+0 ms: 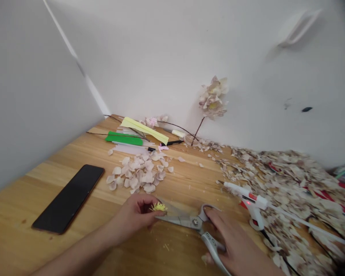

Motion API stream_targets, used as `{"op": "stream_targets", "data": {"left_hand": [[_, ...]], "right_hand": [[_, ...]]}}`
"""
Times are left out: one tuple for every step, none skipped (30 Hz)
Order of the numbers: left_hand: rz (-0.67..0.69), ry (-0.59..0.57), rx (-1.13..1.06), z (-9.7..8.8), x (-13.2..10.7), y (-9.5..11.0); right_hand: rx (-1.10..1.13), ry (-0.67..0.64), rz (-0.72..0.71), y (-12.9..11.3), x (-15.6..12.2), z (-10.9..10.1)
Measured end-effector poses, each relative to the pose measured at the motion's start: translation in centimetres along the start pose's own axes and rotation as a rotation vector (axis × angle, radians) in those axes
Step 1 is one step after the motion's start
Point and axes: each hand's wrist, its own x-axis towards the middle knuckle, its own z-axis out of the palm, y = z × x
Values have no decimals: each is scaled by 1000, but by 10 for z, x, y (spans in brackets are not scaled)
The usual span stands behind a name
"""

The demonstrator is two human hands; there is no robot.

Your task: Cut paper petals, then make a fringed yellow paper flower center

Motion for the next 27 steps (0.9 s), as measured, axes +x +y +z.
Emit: {"op": "stream_targets", "data": {"left_hand": [[-7,-5,4,1,-1,0],[-17,-9,4,2,-1,1],[-26,-12,4,3,-2,2],[-32,-14,3,3,-2,2],[-32,-16,2,4,-2,2],[-29,-19,1,4,-3,2],[-27,-22,-2,5,-3,2],[-24,-24,-4,5,-3,2],[-21,-23,-6,5,-3,1],[-18,-20,-6,4,-3,0],[-17,-18,0,4,-3,0],[-16,-16,10,4,-3,-1],[-11,-15,24,3,-4,-1],[1,-15,40,3,-4,-2],[15,-15,54,2,-4,-2],[30,-15,67,2,-4,-3],[44,-14,78,2,-4,-4],[51,-15,92,3,-3,-5],[43,-17,110,3,-3,-6],[17,-20,134,5,-2,-7],[-18,-25,167,6,-2,-8],[-54,-35,212,7,-2,-7],[-87,-47,267,8,-3,-5],[-110,-53,328,8,-4,-3],[-115,-47,399,6,-6,1],[-102,-21,480,3,-9,5],[-70,33,562,-2,-14,9]], "right_hand": [[5,3,5,-2,-1,-1],[12,6,3,-4,-1,-2],[20,10,0,-6,-2,-3],[27,17,-1,-7,-3,-5],[34,21,-3,-9,-3,-6],[40,26,-4,-10,-3,-7],[44,35,-10,-12,-3,-9],[46,47,-19,-13,-3,-10],[48,62,-28,-14,-3,-11],[48,72,-35,-15,-2,-12],[48,78,-39,-16,-2,-13],[46,80,-40,-17,-1,-14],[43,78,-37,-18,-1,-15],[41,75,-30,-19,-1,-15],[39,73,-26,-19,0,-15],[39,75,-25,-20,0,-15],[40,79,-25,-20,1,-15],[42,81,-23,-20,1,-15],[43,81,-23,-20,1,-15],[42,78,-18,-20,1,-15],[39,76,-11,-19,1,-15],[34,74,-2,-18,1,-15],[28,78,7,-16,1,-14],[22,86,15,-15,0,-14],[15,97,24,-12,0,-14],[10,111,34,-10,0,-14],[5,124,46,-7,0,-14]]}}
